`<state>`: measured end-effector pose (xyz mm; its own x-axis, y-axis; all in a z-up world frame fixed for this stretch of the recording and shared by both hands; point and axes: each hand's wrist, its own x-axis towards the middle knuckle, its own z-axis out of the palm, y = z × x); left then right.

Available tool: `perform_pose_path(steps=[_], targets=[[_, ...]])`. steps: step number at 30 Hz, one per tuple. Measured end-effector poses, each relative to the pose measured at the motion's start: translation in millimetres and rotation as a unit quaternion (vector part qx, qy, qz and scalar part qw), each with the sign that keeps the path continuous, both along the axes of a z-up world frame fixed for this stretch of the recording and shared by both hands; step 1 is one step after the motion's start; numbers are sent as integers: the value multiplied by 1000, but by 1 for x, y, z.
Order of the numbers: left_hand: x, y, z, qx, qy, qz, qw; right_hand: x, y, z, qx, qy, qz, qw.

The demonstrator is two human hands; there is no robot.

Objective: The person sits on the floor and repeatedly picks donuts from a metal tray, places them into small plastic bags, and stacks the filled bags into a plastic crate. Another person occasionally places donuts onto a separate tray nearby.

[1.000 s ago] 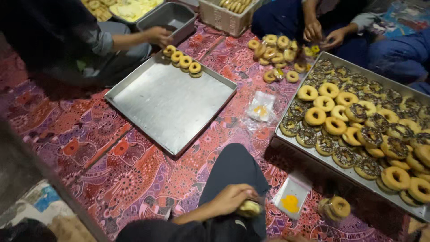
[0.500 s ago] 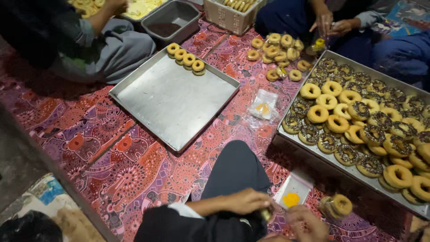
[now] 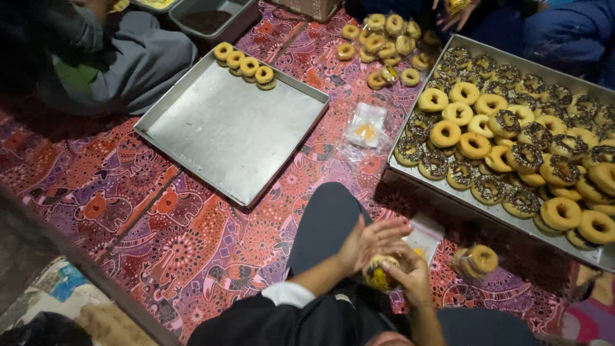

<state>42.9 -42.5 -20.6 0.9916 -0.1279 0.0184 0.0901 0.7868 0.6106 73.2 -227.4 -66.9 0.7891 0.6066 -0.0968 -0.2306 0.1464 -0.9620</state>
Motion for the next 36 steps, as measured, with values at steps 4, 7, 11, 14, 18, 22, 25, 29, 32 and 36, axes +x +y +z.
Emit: perform_pose_path(steps=[4,7,11,14,18,22,25,29,32,36], targets=[[-30,-19,-7,144,29,186,972,-25,20,-3,108,5,-159,981],[-27,-5,-9,319,-25,336,886,-7,40,-2,92,94,-206,970],[-23,47,-26,489,-11,465,738,27,66,-13,-89,2,-179,980],[-67,71,-44,437,161,392,793,18,89,-34,-142,-149,-115,972],[-103,83,-82,418,294,231,828,-21,83,-102,-156,128,-80,976],[-51,60,-112,564,191,21,803,-17,11,-146,-45,137,-168,975],[32,-30,-151,588,37,-32,807,6,-84,-149,-116,71,-325,936],[170,-166,-213,583,-104,24,805,94,-181,-148,-153,-9,-481,863],[216,-211,-240,499,129,-96,851,139,-213,-161,-203,85,-456,862],[222,-215,-235,273,338,-340,834,158,-201,-168,-115,293,-392,864]])
